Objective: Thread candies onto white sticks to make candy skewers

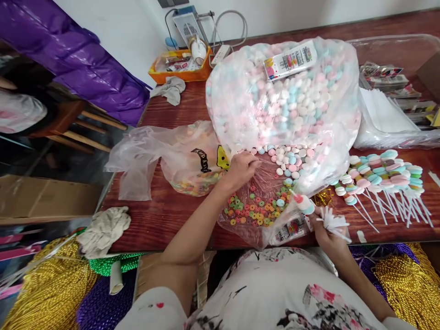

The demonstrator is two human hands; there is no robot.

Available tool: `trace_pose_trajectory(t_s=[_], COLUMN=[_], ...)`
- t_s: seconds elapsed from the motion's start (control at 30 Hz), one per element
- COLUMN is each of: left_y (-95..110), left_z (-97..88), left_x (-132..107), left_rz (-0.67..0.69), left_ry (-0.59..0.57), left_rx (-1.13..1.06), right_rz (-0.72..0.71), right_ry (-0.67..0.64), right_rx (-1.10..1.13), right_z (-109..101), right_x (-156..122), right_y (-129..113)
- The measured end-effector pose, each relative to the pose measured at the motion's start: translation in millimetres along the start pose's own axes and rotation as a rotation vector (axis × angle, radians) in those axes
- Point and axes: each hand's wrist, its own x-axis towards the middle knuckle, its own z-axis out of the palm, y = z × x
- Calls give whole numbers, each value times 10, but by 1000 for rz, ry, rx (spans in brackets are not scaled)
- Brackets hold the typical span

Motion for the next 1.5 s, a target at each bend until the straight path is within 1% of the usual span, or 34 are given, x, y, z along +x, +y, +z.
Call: trace_pose_trajectory(t_s=[0.07,0.1,0.17,0.23,0.3,0.43,0.47,0.53,0.57,0.63,0.67,0.73,0.8,0.83,0.9,0.97,1.03,1.1,1.2,1.27,1.33,1.37,1.43,1.47,1.5], left_y=[119,170,230,231,200,153,148,135,123,81,54,-3,-40,-44,-23,22,64,79,35,-28,-102,-139,-198,-215,-221], left_z=[63,110,209,277,301,314,324,333,322,253,197,71,-19,-33,3,93,184,233,217,179,149,142,145,154,166], left_x=[-159,-214,-268,-279,-297,-446,-496,-578,-604,-621,-613,-575,-525,-501,-467,-463,-491,-535,-546,-462,-303,-209,-33,32,72], left_rz=[14,9,-11,-42,-44,67,83,75,51,-40,-97,-195,-232,-226,-187,-132,-80,-41,-51,-91,-118,-120,-97,-76,-50], left_ry=[-79,-117,-152,-126,-102,-109,-95,-30,14,94,120,119,68,34,-18,-38,-32,-8,72,161,209,193,96,49,28], left_rx=[-195,-220,-157,-40,26,44,34,-24,-81,-256,-362,-541,-585,-546,-392,-222,-117,-109,-242,-354,-384,-353,-229,-161,-106], right_rz=[39,51,53,39,33,25,26,27,22,8,2,2,14,22,21,-24,-90,-119,-59,-13,-16,-41,-106,-135,-152], right_ry=[30,43,29,0,-38,-23,-10,-8,-15,-38,-41,-36,-26,-27,-50,-83,-100,-82,-45,-53,-59,-52,-41,-42,-52], right_rx=[41,61,74,56,38,45,48,42,36,21,12,4,7,10,11,-1,-20,-39,-55,-62,-55,-48,-40,-40,-41], right_z=[-35,-42,-35,-16,-4,-7,-8,-4,-2,1,2,7,23,36,65,88,93,79,53,55,79,96,124,130,128], right_x=[44,70,109,118,95,19,8,4,9,24,30,35,31,30,34,47,60,66,56,52,58,63,75,79,80], right_y=[15,9,-27,-72,-92,-47,-37,-39,-50,-80,-93,-107,-110,-114,-134,-164,-182,-173,-124,-97,-91,-95,-113,-123,-132])
